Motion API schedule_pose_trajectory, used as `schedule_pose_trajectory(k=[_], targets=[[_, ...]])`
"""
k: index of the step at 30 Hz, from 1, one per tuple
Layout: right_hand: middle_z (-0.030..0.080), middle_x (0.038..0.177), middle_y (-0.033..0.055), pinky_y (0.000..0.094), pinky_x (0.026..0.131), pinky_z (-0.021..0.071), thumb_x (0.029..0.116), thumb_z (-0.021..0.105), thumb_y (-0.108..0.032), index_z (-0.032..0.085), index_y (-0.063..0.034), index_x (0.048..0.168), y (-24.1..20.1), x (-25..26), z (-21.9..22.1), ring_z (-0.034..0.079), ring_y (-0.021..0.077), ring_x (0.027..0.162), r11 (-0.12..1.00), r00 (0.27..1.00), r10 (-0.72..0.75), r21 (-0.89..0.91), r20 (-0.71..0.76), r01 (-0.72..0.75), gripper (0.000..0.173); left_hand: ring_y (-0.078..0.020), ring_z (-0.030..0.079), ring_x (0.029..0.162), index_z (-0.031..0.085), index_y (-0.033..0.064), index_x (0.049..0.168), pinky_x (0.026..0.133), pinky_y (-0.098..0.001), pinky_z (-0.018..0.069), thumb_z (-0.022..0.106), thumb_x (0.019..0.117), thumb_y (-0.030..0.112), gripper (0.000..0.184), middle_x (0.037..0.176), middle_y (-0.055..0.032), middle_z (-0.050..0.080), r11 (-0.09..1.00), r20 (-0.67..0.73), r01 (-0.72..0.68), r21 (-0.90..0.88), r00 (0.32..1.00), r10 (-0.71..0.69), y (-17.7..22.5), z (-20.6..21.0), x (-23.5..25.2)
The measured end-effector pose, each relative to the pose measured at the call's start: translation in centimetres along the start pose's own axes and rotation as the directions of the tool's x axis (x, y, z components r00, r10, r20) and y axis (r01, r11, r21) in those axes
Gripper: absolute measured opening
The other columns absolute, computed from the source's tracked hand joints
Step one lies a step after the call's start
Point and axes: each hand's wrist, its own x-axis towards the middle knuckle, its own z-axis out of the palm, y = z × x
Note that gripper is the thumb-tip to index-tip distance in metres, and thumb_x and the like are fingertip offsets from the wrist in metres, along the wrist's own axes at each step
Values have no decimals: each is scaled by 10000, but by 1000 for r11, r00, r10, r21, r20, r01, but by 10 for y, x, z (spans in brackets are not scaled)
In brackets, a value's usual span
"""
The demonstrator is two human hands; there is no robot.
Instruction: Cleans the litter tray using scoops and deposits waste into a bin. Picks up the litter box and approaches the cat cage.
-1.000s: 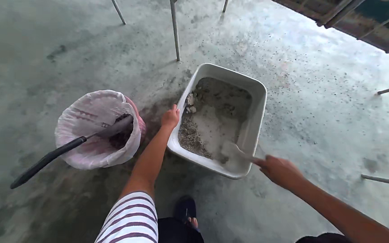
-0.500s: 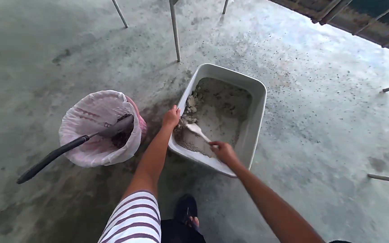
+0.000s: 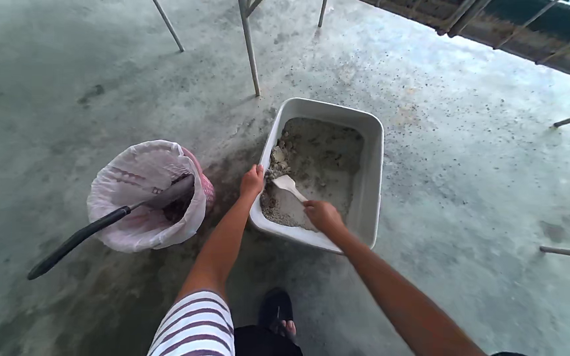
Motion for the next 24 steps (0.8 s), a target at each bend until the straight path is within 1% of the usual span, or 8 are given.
schedule_pose_trajectory(k=[3, 7, 10, 13, 15, 17, 19, 24], targets=[[647, 1364, 184, 600, 1062, 455, 1085, 482, -274, 630, -145, 1408, 30, -55, -29, 595, 381, 1291, 977, 993, 73, -205, 98, -52, 378, -408, 596, 1250, 517, -3, 1430, 1062, -571, 440, 272, 1136, 364, 530, 1294, -284, 625, 999, 2, -8, -32, 1000, 8, -3, 0, -1], [587, 1373, 259, 601, 950, 519, 1094, 421, -232, 559, -175, 1471, 51, -80, 3, 627, 449, 1191, 912, 976, 160, -401, 146, -90, 405, -393, 586, 1277, 483, -2, 1464, 1083, -556, 431, 269, 1136, 369, 540, 1332, -274, 612, 998, 2, 32, -51, 999, -32, 6, 7, -11], [601, 1376, 242, 598, 978, 509, 1097, 409, -226, 554, -189, 1478, 33, -30, 13, 620, 437, 1221, 963, 998, 61, -264, 36, -49, 410, -398, 590, 1270, 485, -17, 1450, 1073, -555, 441, 275, 1135, 373, 543, 1322, -279, 614, 996, -7, 62, -65, 998, -62, 3, 16, -19], [655, 1340, 214, 591, 1073, 454, 1042, 588, -251, 635, -120, 1401, 38, -11, -10, 612, 394, 1266, 999, 1000, 1, 46, -31, 0, 385, -416, 567, 1287, 491, -51, 1437, 1095, -560, 414, 314, 1130, 386, 563, 1341, -307, 590, 972, 59, 111, -209, 993, -101, 1, 35, -42], [675, 1233, 243, 559, 1001, 494, 974, 708, -235, 611, -62, 1399, 61, -37, -26, 656, 374, 1125, 984, 999, 45, 171, -3, -43, 469, -408, 523, 1343, 378, 7, 1544, 1124, -562, 399, 428, 1099, 434, 618, 1423, -296, 539, 936, 227, 175, -305, 968, -108, -6, 43, -50], [665, 1046, 218, 448, 747, 501, 1030, 619, -163, 531, -37, 1453, 88, -66, -24, 602, 274, 802, 943, 992, 128, 308, 3, -123, 450, -403, 472, 1397, 211, 82, 1627, 1149, -567, 374, 554, 1051, 436, 758, 1503, -285, 470, 908, 317, 203, -366, 945, -83, -2, 36, -40], [658, 960, 183, 378, 620, 474, 1101, 476, -168, 495, -35, 1481, 115, -81, 4, 544, 203, 652, 891, 976, 214, 402, 39, -211, 403, -379, 440, 1421, 175, 76, 1633, 1162, -537, 361, 601, 1040, 362, 784, 1542, -271, 424, 873, 320, 192, -448, 947, -44, 7, 30, -18], [686, 1016, 281, 554, 878, 535, 1102, 383, -91, 428, 45, 1501, 148, -79, 53, 690, 411, 896, 960, 981, 94, 277, -168, -45, 424, -359, 547, 1293, 282, -44, 1561, 1079, -490, 450, 615, 949, 5, 698, 1439, -302, 502, 847, 137, -75, -526, 976, 171, 26, 22, -13]])
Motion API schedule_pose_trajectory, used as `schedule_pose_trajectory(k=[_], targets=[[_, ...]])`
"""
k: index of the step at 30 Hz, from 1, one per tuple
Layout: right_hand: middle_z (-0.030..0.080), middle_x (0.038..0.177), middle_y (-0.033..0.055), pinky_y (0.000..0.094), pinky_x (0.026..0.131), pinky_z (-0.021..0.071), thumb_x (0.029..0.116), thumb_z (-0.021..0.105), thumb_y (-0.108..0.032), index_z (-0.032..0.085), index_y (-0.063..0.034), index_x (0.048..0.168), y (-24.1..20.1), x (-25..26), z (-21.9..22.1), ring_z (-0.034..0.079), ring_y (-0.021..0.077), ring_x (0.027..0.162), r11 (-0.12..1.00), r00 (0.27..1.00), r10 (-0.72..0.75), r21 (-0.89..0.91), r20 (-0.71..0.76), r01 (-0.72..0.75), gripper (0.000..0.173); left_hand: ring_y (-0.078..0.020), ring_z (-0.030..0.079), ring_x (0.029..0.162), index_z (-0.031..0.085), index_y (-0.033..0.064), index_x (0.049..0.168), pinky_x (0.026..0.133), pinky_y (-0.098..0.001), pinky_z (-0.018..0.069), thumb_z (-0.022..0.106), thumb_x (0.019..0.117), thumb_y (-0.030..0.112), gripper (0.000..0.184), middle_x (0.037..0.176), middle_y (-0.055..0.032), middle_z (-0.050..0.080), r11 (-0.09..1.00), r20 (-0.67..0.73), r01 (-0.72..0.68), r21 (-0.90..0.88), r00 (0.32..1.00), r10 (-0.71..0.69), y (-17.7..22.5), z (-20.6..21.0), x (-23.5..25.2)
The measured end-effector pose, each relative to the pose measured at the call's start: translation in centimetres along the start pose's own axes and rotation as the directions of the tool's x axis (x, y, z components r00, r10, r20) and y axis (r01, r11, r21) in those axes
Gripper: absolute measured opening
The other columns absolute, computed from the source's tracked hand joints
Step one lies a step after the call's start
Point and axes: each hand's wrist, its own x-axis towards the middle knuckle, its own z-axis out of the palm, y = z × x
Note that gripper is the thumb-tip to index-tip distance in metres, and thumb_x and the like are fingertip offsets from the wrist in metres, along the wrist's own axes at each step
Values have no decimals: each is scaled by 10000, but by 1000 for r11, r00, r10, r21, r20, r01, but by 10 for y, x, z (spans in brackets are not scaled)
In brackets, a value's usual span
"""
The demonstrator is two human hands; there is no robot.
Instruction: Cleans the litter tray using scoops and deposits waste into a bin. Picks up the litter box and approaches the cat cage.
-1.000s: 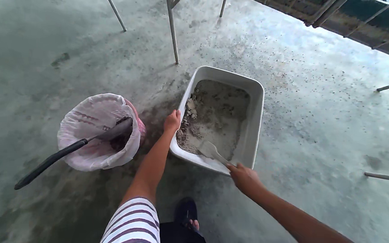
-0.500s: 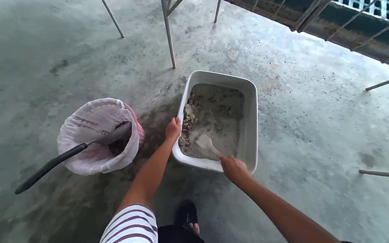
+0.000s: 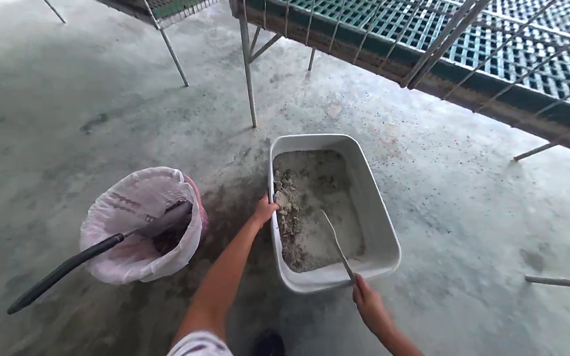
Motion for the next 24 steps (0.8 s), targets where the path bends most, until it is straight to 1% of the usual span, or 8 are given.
schedule_pose_trajectory(k=[3, 6, 8, 11, 14, 16, 18, 24], targets=[[656, 872, 240, 511, 746, 542, 1064, 396, -46, 453, 124, 1427, 20, -17, 21, 649, 345, 743, 983, 984, -94, 143, -153, 116, 405, -337, 588, 1245, 250, -84, 1560, 1073, -447, 464, 622, 988, 71, 700, 1379, -319, 543, 996, -2, -91, 21, 996, 91, 3, 2, -53], [594, 754, 82, 277, 584, 510, 1038, 367, -79, 469, 191, 1326, 15, -47, 32, 556, 96, 588, 911, 932, -203, 291, -301, 292, 408, -338, 600, 1249, 263, -145, 1530, 1089, -423, 463, 648, 991, 143, 722, 1369, -345, 550, 984, -42, -168, 56, 985, 170, -22, 8, -110], [593, 728, 27, 168, 596, 497, 1047, 372, -102, 479, 234, 1254, -2, -60, 27, 545, -14, 594, 822, 849, -349, 305, -398, 480, 409, -277, 659, 1125, 353, -180, 1458, 1005, -386, 519, 659, 962, 173, 681, 1249, -318, 619, 973, -108, -227, 41, 967, 230, -44, 14, -141], [623, 748, 23, 140, 652, 513, 1120, 379, -315, 531, 153, 1131, -36, -70, 11, 574, -48, 658, 702, 707, -533, 224, -464, 676, 492, -188, 683, 1053, 405, -214, 1388, 934, -303, 549, 690, 905, 198, 697, 1200, -289, 645, 950, -173, -309, -36, 939, 298, -65, 23, -171], [662, 806, 79, 151, 632, 527, 1111, 385, -391, 595, 78, 1203, -86, -62, 1, 600, 0, 652, 623, 571, -686, 41, -451, 781, 522, -227, 674, 1102, 397, -223, 1397, 967, -320, 538, 695, 915, 208, 713, 1240, -318, 628, 947, -169, -320, -35, 936, 310, -70, 23, -177], [701, 921, 173, 215, 633, 546, 1045, 458, -207, 613, 118, 1284, -139, -57, -5, 628, 96, 667, 575, 521, -767, -39, -375, 817, 432, -305, 639, 1183, 380, -194, 1437, 1036, -390, 504, 674, 954, 237, 711, 1311, -334, 589, 967, -140, -253, 4, 958, 251, -63, 16, -167], [710, 1053, 218, 296, 661, 570, 994, 493, -70, 564, 114, 1376, -200, -53, -6, 660, 166, 711, 578, 565, -797, -2, -214, 816, 430, -347, 601, 1247, 358, -163, 1477, 1087, -445, 466, 658, 984, 225, 695, 1355, -337, 564, 984, -152, -178, -22, 973, 172, -58, 11, -152], [654, 1232, 244, 512, 945, 524, 1089, 402, -96, 432, -40, 1533, -371, -15, 35, 676, 358, 1048, 711, 733, -512, -258, 448, 655, 449, -350, 474, 1393, 208, -66, 1575, 1166, -466, 380, 620, 1028, 169, 724, 1503, -313, 442, 916, -188, 46, -399, 973, -131, -102, 14, -131]])
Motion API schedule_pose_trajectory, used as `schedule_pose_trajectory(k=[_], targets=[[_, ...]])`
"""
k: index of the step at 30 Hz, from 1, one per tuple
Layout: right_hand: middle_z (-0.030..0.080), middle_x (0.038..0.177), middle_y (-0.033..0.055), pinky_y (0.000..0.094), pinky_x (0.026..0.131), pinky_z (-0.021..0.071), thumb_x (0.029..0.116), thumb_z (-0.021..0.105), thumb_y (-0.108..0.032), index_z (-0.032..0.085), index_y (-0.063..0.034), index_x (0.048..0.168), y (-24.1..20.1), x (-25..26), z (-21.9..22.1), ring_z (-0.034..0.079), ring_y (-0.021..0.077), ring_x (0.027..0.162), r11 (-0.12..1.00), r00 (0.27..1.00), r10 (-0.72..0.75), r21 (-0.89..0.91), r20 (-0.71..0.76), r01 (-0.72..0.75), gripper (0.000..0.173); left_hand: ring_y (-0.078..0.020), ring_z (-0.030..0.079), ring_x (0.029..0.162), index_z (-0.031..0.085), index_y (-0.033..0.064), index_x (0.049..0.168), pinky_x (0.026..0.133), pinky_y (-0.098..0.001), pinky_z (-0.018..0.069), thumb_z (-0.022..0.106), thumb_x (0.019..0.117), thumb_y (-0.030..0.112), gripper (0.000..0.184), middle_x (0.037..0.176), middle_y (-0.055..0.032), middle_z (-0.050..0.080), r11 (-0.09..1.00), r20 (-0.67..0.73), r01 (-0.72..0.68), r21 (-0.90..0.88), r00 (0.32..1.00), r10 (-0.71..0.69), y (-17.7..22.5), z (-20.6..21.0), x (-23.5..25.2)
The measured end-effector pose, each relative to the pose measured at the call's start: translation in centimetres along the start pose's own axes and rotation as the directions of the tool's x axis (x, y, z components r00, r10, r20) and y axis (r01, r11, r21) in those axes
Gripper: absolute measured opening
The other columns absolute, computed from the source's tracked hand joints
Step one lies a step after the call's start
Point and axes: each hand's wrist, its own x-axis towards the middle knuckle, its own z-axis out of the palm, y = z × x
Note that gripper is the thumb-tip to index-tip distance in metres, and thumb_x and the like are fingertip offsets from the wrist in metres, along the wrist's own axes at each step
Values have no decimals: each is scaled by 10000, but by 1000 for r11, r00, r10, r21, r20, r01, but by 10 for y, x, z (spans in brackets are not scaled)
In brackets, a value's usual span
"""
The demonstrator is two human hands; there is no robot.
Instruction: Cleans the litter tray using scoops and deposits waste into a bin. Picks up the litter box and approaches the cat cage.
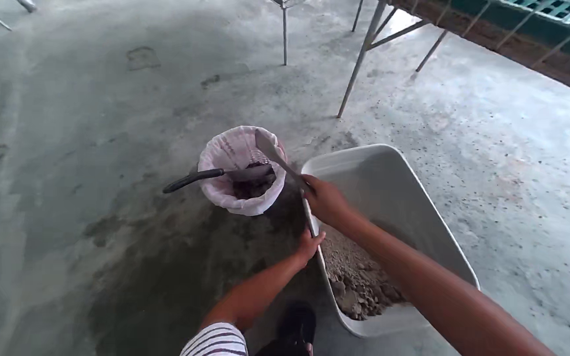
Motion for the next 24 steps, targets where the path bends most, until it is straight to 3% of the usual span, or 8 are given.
schedule_pose_trajectory(k=[3, 6, 9, 13, 16, 19, 21, 24], targets=[[608, 1335, 275, 592, 1031, 461, 1059, 438, -87, 497, -2, 1456, -26, 48, 18, 582, 430, 1273, 936, 999, 47, -350, -8, -47, 410, -355, 460, 1403, 175, -22, 1599, 1152, -493, 397, 744, 942, 170, 889, 1536, -284, 417, 982, 27, 175, -73, 984, -174, -22, 14, -38], [401, 1529, 356, 711, 1112, 313, 1031, 521, -78, 452, 77, 1485, -58, 78, 51, 360, 528, 1440, 888, 981, -191, -435, -46, 153, 485, -371, 566, 1228, 468, -95, 1400, 1040, -523, 457, 740, 928, 181, 610, 1325, -293, 574, 900, 119, 431, 61, 892, -436, -42, 40, -77], [649, 1281, 262, 602, 1013, 474, 1086, 496, -362, 359, -110, 1596, -106, 112, 83, 616, 431, 1213, 908, 936, -337, -225, 107, 353, 585, -345, 562, 1178, 501, -87, 1329, 989, -508, 466, 662, 952, 106, 452, 1288, -270, 569, 865, 160, 488, 114, 851, -501, -44, 42, -76], [650, 1248, 313, 620, 962, 502, 1093, 433, -483, 148, -163, 1662, -147, 142, 102, 657, 453, 1119, 966, 940, -260, 70, 221, 250, 713, -283, 561, 1039, 501, -92, 1278, 909, -442, 468, 644, 944, 23, 381, 1182, -234, 572, 871, 179, 466, 158, 854, -489, 48, 9, -122], [653, 1151, 300, 511, 774, 553, 1093, 367, -542, 84, -245, 1672, -153, 152, 114, 674, 379, 883, 973, 941, -195, 175, 277, 151, 710, -219, 663, 855, 517, -60, 1254, 766, -387, 579, 641, 967, 86, 346, 1022, -169, 643, 918, 286, 395, -28, 883, -371, 38, 12, -110], [632, 1228, 270, 495, 805, 532, 1083, 330, -590, 209, -269, 1657, -152, 147, 115, 651, 351, 909, 990, 934, -118, 107, 338, 87, 669, -178, 644, 775, 491, -29, 1338, 701, -350, 572, 491, 1082, 148, 311, 996, -133, 623, 898, 374, 395, -192, 876, -305, 46, 21, -105], [609, 1313, 271, 515, 857, 530, 1090, 308, -580, 378, -158, 1595, -152, 138, 113, 659, 366, 1002, 995, 913, -98, 47, 395, 87, 662, -101, 608, 712, 513, -15, 1260, 659, -272, 544, 413, 1096, 80, 214, 921, -60, 605, 881, 394, 386, -272, 880, -265, 71, 14, -118], [574, 1352, 275, 551, 944, 486, 1103, 278, -556, 557, 20, 1399, -149, 129, 108, 620, 368, 1131, 999, 905, -26, -13, 425, 34, 705, -109, 569, 865, 508, -71, 1280, 787, -271, 503, 379, 1079, -22, 244, 1052, -88, 592, 894, 423, 333, -302, 887, -188, 94, -3, -127]])
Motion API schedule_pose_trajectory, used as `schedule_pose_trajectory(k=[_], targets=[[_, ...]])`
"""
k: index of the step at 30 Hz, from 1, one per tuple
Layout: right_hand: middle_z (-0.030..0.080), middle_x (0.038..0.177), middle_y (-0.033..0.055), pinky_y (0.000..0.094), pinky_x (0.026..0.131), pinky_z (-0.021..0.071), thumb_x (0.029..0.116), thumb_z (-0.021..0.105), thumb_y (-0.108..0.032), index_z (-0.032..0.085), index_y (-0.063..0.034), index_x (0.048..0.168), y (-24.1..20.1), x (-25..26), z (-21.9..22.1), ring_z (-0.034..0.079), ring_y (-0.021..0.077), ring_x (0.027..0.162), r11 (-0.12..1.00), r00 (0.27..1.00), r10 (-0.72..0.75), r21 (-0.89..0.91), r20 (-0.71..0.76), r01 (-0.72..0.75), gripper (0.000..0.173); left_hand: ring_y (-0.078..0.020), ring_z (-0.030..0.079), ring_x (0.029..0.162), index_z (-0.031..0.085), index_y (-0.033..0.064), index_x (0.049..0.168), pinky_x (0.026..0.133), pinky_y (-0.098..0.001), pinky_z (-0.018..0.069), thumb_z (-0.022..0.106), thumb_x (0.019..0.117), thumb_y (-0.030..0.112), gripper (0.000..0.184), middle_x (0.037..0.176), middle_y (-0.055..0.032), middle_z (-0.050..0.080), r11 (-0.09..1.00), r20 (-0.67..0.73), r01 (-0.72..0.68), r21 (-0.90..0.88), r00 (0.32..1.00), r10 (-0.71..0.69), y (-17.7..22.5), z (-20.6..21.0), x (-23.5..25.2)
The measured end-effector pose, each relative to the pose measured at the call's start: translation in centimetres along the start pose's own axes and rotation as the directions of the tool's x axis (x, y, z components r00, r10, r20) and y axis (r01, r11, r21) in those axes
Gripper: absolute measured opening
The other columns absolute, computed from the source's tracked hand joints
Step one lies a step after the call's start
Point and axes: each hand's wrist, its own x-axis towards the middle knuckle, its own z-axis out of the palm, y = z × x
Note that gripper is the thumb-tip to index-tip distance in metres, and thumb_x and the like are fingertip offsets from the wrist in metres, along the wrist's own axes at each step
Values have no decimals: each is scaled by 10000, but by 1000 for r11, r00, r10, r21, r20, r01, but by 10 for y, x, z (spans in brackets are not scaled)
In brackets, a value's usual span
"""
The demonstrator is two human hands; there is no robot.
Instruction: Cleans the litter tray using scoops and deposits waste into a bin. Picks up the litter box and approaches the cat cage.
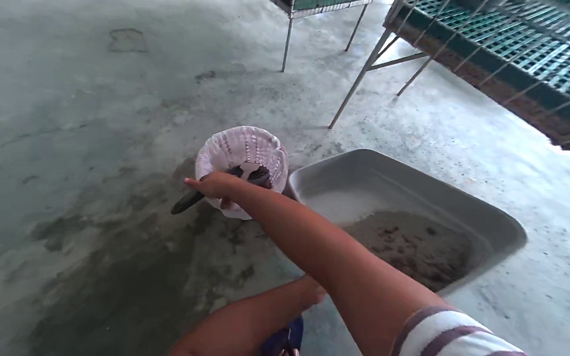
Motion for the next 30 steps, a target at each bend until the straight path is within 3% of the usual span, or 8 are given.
schedule_pose_trajectory(k=[6, 9, 13, 17, 20, 23, 25, 30], targets=[[675, 1182, 191, 438, 832, 538, 997, 686, -357, 656, -25, 1300, 42, -23, 16, 659, 256, 929, 867, 952, 18, 479, -304, 137, 451, -64, 604, 947, 541, -103, 1226, 854, -226, 517, 435, 1027, -74, 227, 1077, -92, 618, 970, 13, -121, 210, 993, 121, -3, -11, -5], [654, 971, 139, 300, 652, 550, 1004, 640, -101, 639, 31, 1215, 48, -60, 3, 620, 158, 728, 362, 925, 111, 881, -364, 303, 248, -113, 582, 1023, 512, -146, 1289, 927, -252, 490, 446, 1030, -71, 278, 1165, -170, 600, 935, -39, -65, 348, 996, 83, 1, -18, -7], [594, 739, 25, 162, 472, 473, 1050, 502, -143, 594, -29, 1188, 62, -134, -35, 549, 46, 519, 4, 942, -45, 943, -332, 332, 201, -67, 613, 632, 527, 0, 1149, 606, -220, 542, 421, 1099, 105, 157, 787, -24, 604, 971, -202, 59, 230, 979, -12, 33, -4, 9], [651, 866, 5, 99, 414, 384, 1020, 424, -193, 550, -70, 1379, 121, -223, -58, 496, -26, 507, 186, 829, -372, 841, -418, 508, 400, -143, 652, 618, 482, -8, 1202, 596, -276, 572, 472, 1082, 145, 195, 790, -90, 639, 970, -198, 167, 177, 971, -131, 23, -8, 36], [718, 1057, 16, 159, 532, 535, 905, 683, -337, 482, -236, 1522, 192, -299, -61, 641, 29, 653, 355, 780, -443, 712, -442, 605, 657, -186, 683, 762, 453, -69, 1336, 703, -324, 590, 554, 1033, 95, 359, 957, -166, 663, 952, -238, 192, 239, 962, -134, -24, -11, 55], [753, 993, 25, 327, 706, 652, 790, 754, -166, 304, -248, 1592, 258, -364, -31, 747, 159, 781, 511, 913, -190, 758, -360, 405, 923, -268, 677, 991, 489, -111, 1345, 889, -405, 563, 656, 986, 122, 459, 1153, -243, 652, 879, -290, 280, 386, 941, -172, -79, -41, 86], [709, 855, 15, 327, 617, 621, 697, 662, -77, 463, -171, 1424, 291, -387, 3, 704, 156, 670, 541, 954, 141, 828, -263, 148, 760, -327, 644, 1107, 515, -114, 1340, 979, -470, 515, 704, 954, 154, 507, 1217, -270, 641, 848, -343, 290, 444, 929, -138, -89, -65, 101], [643, 774, 1, 267, 567, 574, 696, 565, -15, 545, -71, 1137, 364, -404, 95, 648, 119, 602, 364, 802, 565, 931, -192, -33, 445, -369, 496, 1351, 220, -13, 1589, 1099, -510, 431, 638, 1008, 163, 737, 1495, -289, 455, 897, -412, -39, 440, 879, 240, 11, -92, 148]])
